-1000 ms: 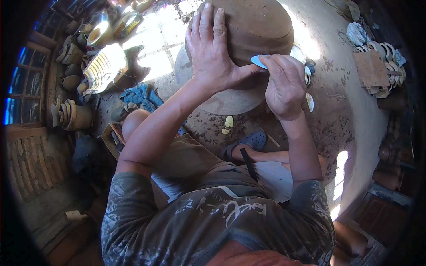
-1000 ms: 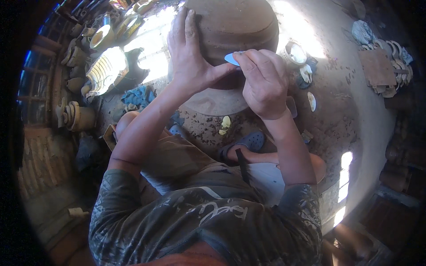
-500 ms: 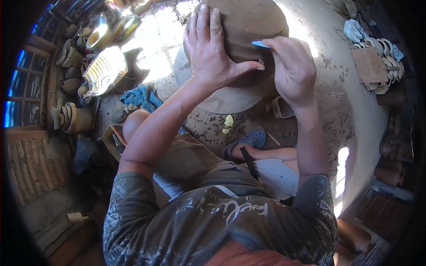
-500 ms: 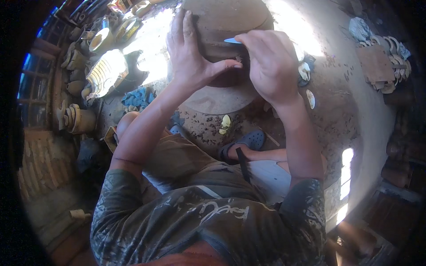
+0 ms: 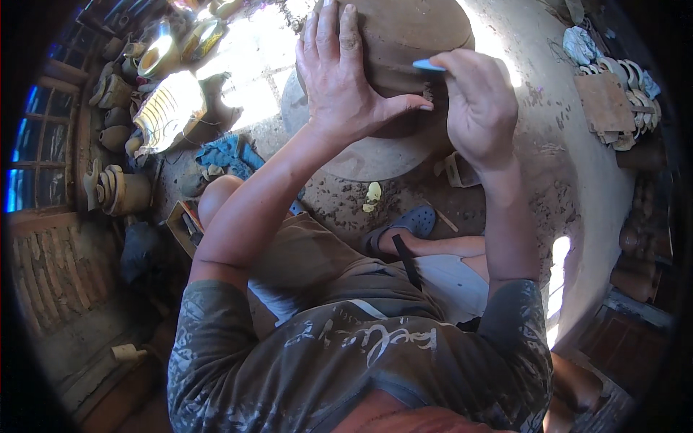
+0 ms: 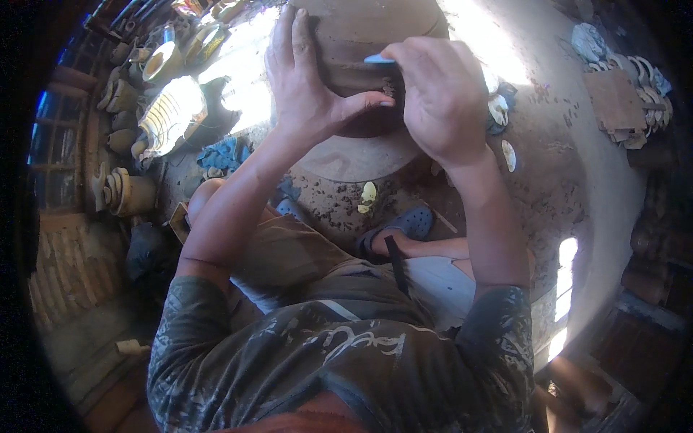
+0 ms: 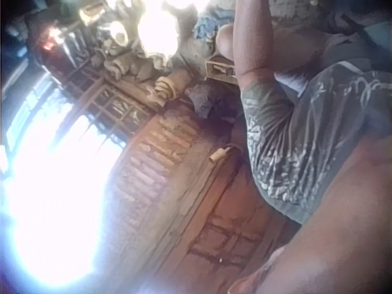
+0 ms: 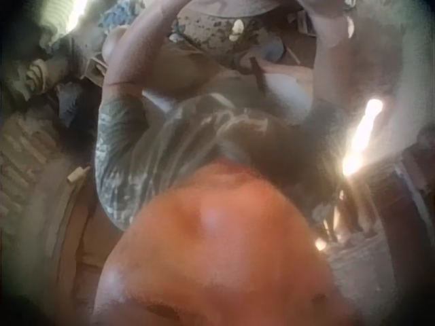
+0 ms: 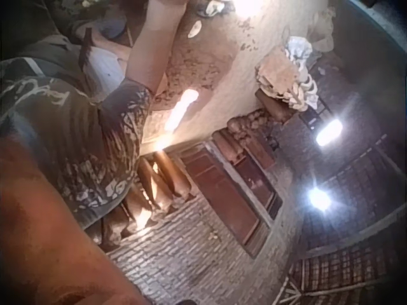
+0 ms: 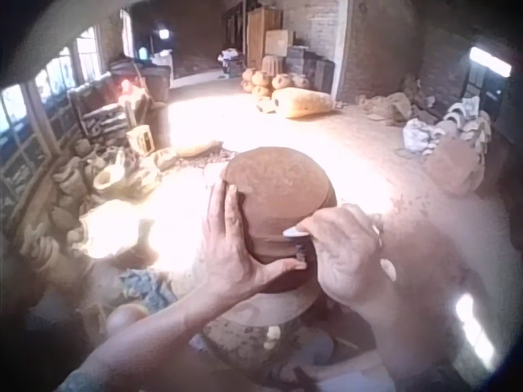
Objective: The person shapes and smooths the base and body of a large clay vessel using a small blue rib tool and a metal scraper while the pottery sits on a manual wheel.
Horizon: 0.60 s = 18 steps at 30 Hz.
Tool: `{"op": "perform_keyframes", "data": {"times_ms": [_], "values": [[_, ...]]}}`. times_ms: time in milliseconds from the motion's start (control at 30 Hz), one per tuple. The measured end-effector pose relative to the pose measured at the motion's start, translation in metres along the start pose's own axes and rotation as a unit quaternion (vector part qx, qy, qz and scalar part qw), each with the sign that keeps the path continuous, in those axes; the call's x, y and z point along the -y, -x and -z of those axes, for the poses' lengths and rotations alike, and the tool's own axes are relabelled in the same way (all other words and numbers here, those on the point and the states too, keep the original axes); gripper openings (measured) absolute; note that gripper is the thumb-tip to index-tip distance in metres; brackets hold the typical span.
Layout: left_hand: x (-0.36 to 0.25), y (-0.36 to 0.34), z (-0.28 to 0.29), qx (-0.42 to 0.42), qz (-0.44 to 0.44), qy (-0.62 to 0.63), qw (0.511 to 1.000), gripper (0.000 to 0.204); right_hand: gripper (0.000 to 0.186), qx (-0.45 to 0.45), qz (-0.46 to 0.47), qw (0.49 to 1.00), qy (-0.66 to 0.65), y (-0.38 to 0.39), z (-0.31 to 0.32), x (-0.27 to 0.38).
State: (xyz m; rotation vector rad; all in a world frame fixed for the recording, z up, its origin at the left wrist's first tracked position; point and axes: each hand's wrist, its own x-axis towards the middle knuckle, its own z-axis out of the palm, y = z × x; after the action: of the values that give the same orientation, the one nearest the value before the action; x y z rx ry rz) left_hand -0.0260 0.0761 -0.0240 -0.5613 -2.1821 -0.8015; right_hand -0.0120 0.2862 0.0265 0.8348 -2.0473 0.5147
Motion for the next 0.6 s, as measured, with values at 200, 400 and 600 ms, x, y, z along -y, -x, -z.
{"op": "perform_keyframes", "data": {"times_ms": [200, 400, 600], "values": [[0.002, 0.000, -0.001, -0.013, -0.017, 0.003, 1.000, 0.153, 0.037, -0.035, 0.013, 0.999, 0.010, 0.032, -0.010, 0.011], [-0.006, -0.001, 0.007, 0.020, 0.010, -0.005, 1.000, 0.151, 0.037, -0.033, 0.012, 0.999, 0.014, 0.047, -0.011, 0.013], [0.004, 0.001, 0.004, 0.023, -0.016, -0.002, 1.000, 0.154, 0.034, -0.032, 0.021, 0.999, 0.032, 0.033, -0.012, 0.012]]}}
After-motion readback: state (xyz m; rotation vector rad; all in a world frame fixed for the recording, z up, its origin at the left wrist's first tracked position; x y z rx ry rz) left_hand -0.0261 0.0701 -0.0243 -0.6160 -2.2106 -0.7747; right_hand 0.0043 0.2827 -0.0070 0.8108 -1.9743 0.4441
